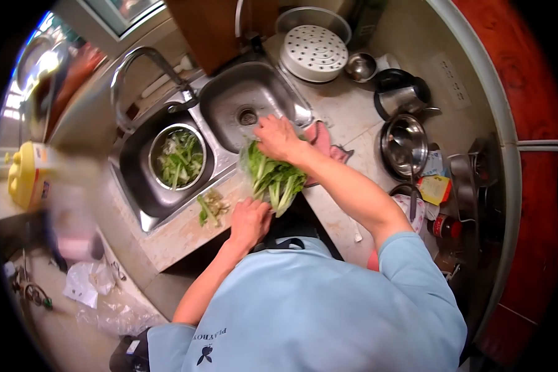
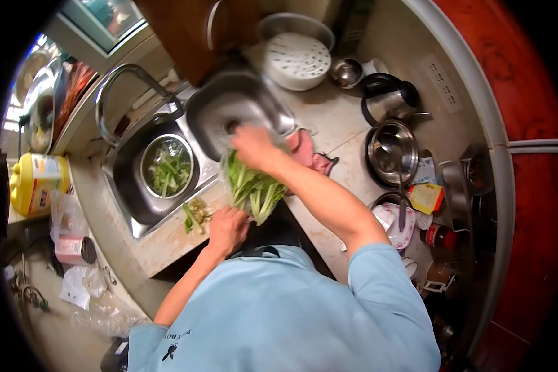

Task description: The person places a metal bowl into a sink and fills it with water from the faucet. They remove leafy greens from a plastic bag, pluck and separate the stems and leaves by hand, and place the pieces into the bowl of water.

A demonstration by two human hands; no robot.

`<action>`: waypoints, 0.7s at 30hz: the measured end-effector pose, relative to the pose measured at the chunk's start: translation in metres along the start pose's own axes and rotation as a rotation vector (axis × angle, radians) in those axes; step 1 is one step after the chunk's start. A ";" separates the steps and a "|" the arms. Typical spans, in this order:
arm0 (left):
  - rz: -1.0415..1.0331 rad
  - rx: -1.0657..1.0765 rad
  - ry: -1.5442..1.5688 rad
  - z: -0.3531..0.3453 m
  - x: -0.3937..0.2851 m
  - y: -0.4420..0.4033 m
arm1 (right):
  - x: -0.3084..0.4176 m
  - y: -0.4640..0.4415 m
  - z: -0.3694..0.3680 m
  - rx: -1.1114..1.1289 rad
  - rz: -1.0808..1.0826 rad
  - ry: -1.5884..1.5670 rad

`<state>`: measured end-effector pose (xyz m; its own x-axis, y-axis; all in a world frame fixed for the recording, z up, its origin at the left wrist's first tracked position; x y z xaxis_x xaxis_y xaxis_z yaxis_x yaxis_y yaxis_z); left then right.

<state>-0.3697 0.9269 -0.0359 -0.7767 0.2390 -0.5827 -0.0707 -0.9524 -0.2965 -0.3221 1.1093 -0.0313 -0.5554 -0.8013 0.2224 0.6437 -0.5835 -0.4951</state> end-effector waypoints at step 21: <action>0.810 -0.560 0.062 0.061 0.108 0.093 | 0.037 0.035 0.118 -0.011 -0.495 -0.822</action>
<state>-0.4983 0.8526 -0.0807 -0.4241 -0.4215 -0.8015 0.7872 -0.6091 -0.0962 -0.2581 1.0432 0.0584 -0.2172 -0.3087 0.9260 0.4284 -0.8826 -0.1938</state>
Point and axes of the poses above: each hand's wrist, its own y-axis away from the middle knuckle, its own z-axis out of the back of the hand, x = y × z, the point moved 7 cm from there along -y, towards the middle knuckle, and after that the axes turned 13 degrees about -x, right-handed, at the moved point
